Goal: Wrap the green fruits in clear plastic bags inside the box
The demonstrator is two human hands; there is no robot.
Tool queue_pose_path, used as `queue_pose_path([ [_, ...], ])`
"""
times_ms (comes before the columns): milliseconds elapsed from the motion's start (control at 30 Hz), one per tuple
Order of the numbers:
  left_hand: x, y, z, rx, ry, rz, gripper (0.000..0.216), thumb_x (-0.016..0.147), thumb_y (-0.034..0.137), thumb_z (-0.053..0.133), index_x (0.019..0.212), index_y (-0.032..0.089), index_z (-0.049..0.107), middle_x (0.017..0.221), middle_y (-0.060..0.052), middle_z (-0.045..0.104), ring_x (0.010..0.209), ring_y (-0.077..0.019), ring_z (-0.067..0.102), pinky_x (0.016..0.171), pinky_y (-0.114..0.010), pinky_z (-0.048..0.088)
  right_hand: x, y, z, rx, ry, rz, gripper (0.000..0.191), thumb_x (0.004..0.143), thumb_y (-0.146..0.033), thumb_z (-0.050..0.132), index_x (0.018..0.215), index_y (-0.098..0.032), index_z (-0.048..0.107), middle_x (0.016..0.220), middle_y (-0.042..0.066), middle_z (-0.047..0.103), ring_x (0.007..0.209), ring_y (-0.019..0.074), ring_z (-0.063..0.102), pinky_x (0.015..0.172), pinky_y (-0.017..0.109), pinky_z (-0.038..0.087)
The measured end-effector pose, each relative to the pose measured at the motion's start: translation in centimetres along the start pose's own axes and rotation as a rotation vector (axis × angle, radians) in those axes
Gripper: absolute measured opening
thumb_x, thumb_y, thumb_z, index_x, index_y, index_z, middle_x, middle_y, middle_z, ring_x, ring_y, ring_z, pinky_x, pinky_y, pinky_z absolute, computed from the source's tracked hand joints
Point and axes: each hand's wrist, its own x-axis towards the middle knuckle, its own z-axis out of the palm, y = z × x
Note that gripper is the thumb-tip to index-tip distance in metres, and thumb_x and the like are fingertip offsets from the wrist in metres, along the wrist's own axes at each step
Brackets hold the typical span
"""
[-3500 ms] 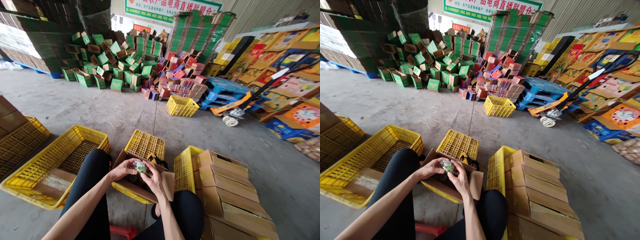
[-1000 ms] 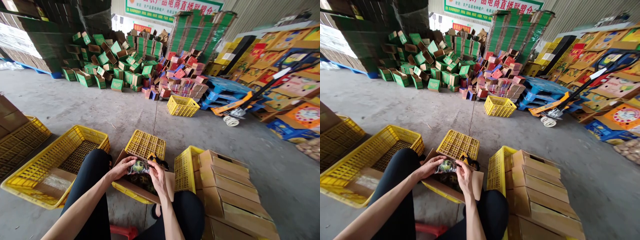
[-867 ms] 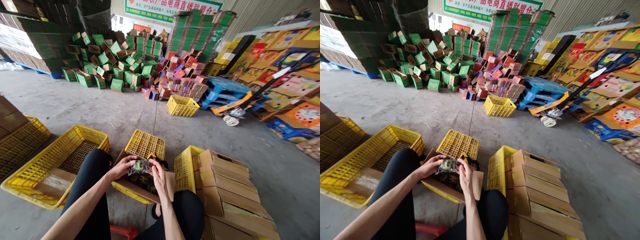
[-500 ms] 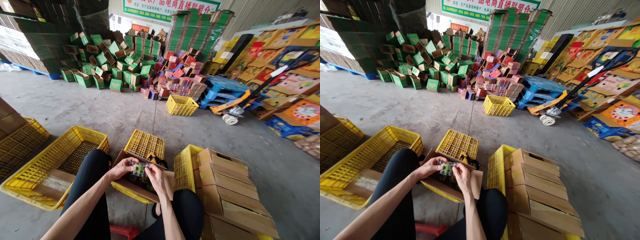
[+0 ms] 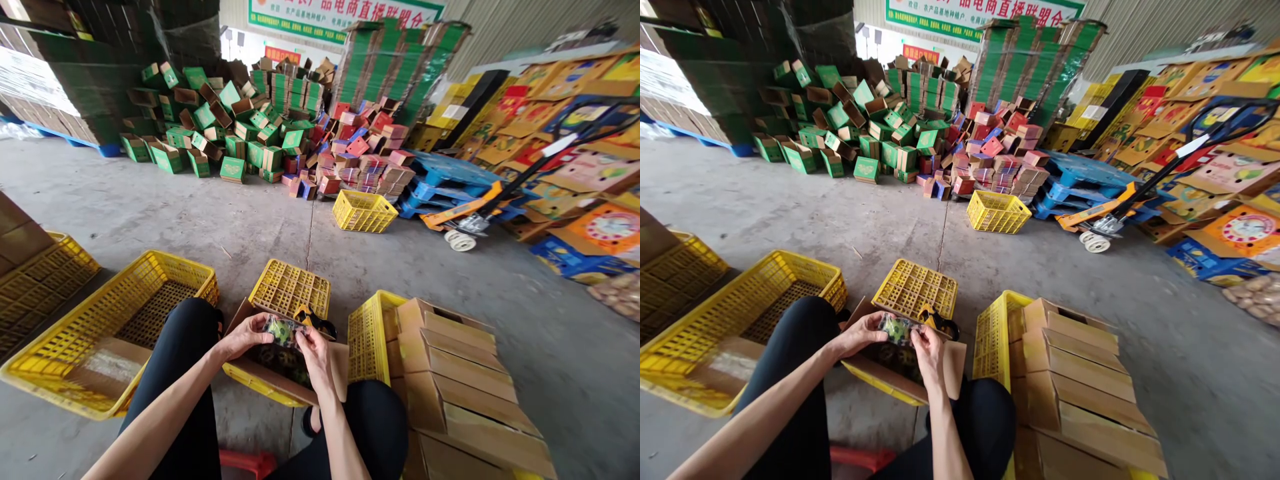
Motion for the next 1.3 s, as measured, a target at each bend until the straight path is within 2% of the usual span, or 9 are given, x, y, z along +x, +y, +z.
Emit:
queue_pose_path([
  [133,-0.1,0.4,0.1,0.032,-0.010,-0.003,0.056,0.068,0.040,0.103,0.114,0.019,0.080,0.111,-0.008,0.079,0.102,-0.0250,0.071,0.099,-0.036,0.051,0.1,0.1,-0.1,-0.017,-0.044,-0.019,0.041,0.089,-0.059,0.076,0.113,-0.026,0.076,0.117,0.011,0.083,0.107,0.0315,0.080,0.094,0.045,0.067],
  [233,-0.1,0.4,0.1,0.069,0.038,0.017,0.057,0.066,0.039,0.103,0.114,0.021,0.078,0.112,-0.007,0.078,0.103,-0.0261,0.070,0.098,-0.036,0.051,0.0,-0.4,-0.3,-0.093,-0.079,-0.083,0.049,0.093,-0.052,0.074,0.135,-0.028,0.071,0.137,0.012,0.077,0.127,0.0318,0.075,0.108,0.049,0.062],
  [300,-0.1,0.4,0.0,0.116,0.057,0.042,0.058,0.065,0.037,0.104,0.113,0.021,0.077,0.112,-0.006,0.078,0.104,-0.0257,0.069,0.096,-0.035,0.049,-0.3,-0.9,-0.2,-0.171,-0.121,-0.125,0.050,0.093,-0.048,0.075,0.139,-0.030,0.071,0.144,0.010,0.075,0.134,0.0322,0.071,0.113,0.050,0.059],
  [400,-0.1,0.2,0.0,0.193,0.032,0.041,0.055,0.066,0.035,0.103,0.113,0.021,0.075,0.109,-0.005,0.077,0.101,-0.0236,0.068,0.093,-0.033,0.048,-0.9,-1.3,0.2,-0.246,-0.187,-0.148,0.049,0.089,-0.039,0.080,0.136,-0.031,0.074,0.141,0.007,0.077,0.133,0.0320,0.072,0.117,0.050,0.057],
  [533,-0.2,0.0,0.0,0.194,-0.016,-0.010,0.058,0.064,0.034,0.105,0.112,0.021,0.076,0.105,-0.004,0.076,0.097,-0.0218,0.067,0.091,-0.032,0.048,-1.2,-1.2,0.7,-0.253,-0.203,-0.142,0.047,0.085,-0.031,0.081,0.132,-0.030,0.078,0.135,0.006,0.079,0.128,0.0320,0.074,0.115,0.049,0.058],
  [733,-0.3,-0.1,0.1,0.098,-0.048,-0.035,0.072,0.060,0.032,0.108,0.123,0.021,0.077,0.116,-0.008,0.077,0.106,-0.0253,0.069,0.095,-0.034,0.049,-0.6,-1.0,0.5,-0.126,-0.140,-0.020,0.041,0.086,-0.043,0.083,0.124,-0.028,0.081,0.127,0.007,0.083,0.119,0.0331,0.077,0.109,0.052,0.061],
  [900,-0.3,0.1,0.3,0.122,-0.015,-0.063,0.064,0.064,0.035,0.106,0.120,0.020,0.078,0.109,-0.008,0.078,0.100,-0.0235,0.069,0.093,-0.033,0.050,-0.8,-0.8,0.9,-0.025,-0.177,0.001,0.042,0.088,-0.049,0.083,0.124,-0.027,0.080,0.123,0.008,0.084,0.113,0.0324,0.079,0.104,0.050,0.064],
  [1100,-0.6,0.5,0.4,0.048,-0.046,-0.066,0.056,0.066,0.031,0.102,0.115,0.022,0.076,0.107,-0.005,0.075,0.096,-0.0204,0.067,0.089,-0.031,0.049,-0.8,0.1,1.3,-0.121,-0.104,-0.063,0.042,0.085,-0.047,0.085,0.123,-0.029,0.080,0.126,0.009,0.082,0.118,0.0342,0.077,0.103,0.050,0.065],
  [1300,-0.4,0.0,0.0,0.156,-0.038,-0.032,0.051,0.071,0.034,0.098,0.113,0.023,0.072,0.106,-0.003,0.072,0.095,-0.0208,0.064,0.088,-0.031,0.049,-0.6,-0.2,1.2,-0.092,-0.153,-0.097,0.064,0.090,-0.049,0.081,0.149,-0.031,0.066,0.137,0.011,0.075,0.112,0.0294,0.078,0.089,0.042,0.069],
])
